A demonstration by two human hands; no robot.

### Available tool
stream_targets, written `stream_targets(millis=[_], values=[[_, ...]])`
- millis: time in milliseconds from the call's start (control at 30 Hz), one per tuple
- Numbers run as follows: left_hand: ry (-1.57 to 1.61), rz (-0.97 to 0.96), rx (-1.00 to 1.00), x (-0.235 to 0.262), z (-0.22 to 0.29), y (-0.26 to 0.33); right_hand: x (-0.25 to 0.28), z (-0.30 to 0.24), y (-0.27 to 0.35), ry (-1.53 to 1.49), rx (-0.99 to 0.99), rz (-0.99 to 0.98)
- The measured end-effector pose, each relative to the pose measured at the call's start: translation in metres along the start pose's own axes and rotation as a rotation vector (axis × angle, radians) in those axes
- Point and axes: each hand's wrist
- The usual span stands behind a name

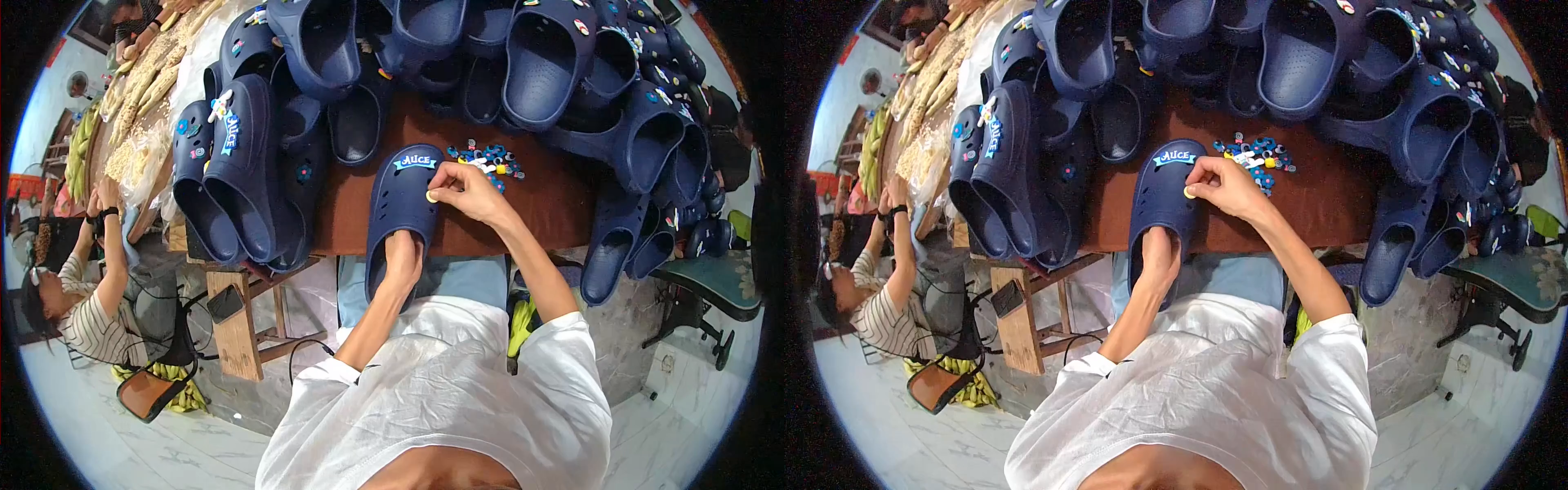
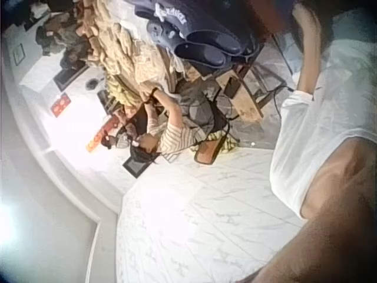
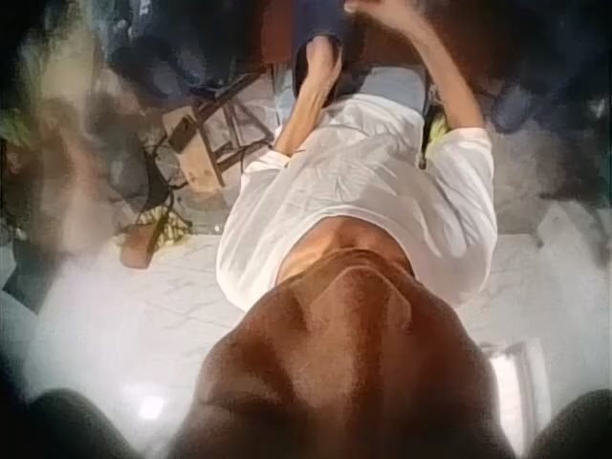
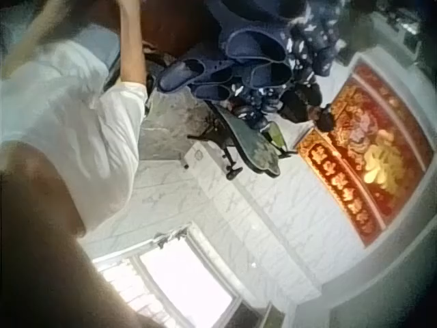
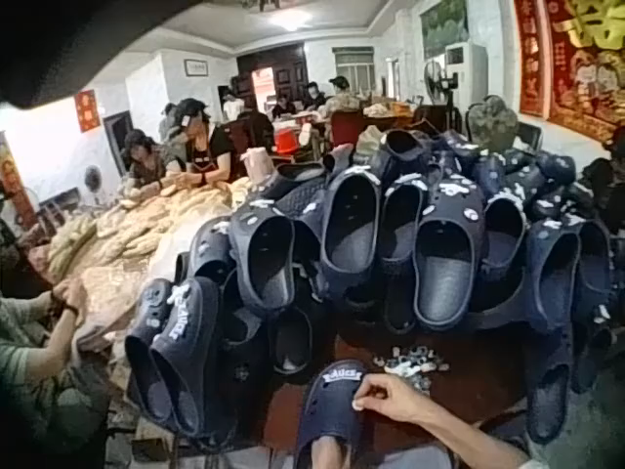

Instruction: Manually attaching decorative charms to rubber clogs.

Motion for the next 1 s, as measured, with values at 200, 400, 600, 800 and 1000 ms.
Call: stream_targets(millis=[200, 400, 600, 800, 1000], values=[[-0.217, -0.083, -0.147, 0.002, 0.006, 0.01, -0.028, 0.014, 0.026, -0.13, -0.028, 0.313], [-0.183, -0.157, -0.144, 0.003, 0.011, 0.014, 0.027, 0.026, 0.052, 0.163, -0.017, 0.516], [-0.12, -0.409, -0.252, 0.033, -0.003, 0.005, 0.059, 0.026, 0.077, 0.448, -0.06, 0.486], [0.206, -0.438, -0.222, 0.012, 0.001, 0.032, 0.046, 0.007, 0.077, 0.667, -0.083, 0.402], [0.283, -0.426, -0.101, 0.011, 0.008, 0.023, 0.04, 0.009, 0.068, 0.772, -0.081, 0.39]])
Point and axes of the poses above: each hand's wrist, its own y-axis away from the middle knuckle, its own x-axis out of the back of the hand, z = x × y, and after that the axes turned 7 degrees about x, right-handed
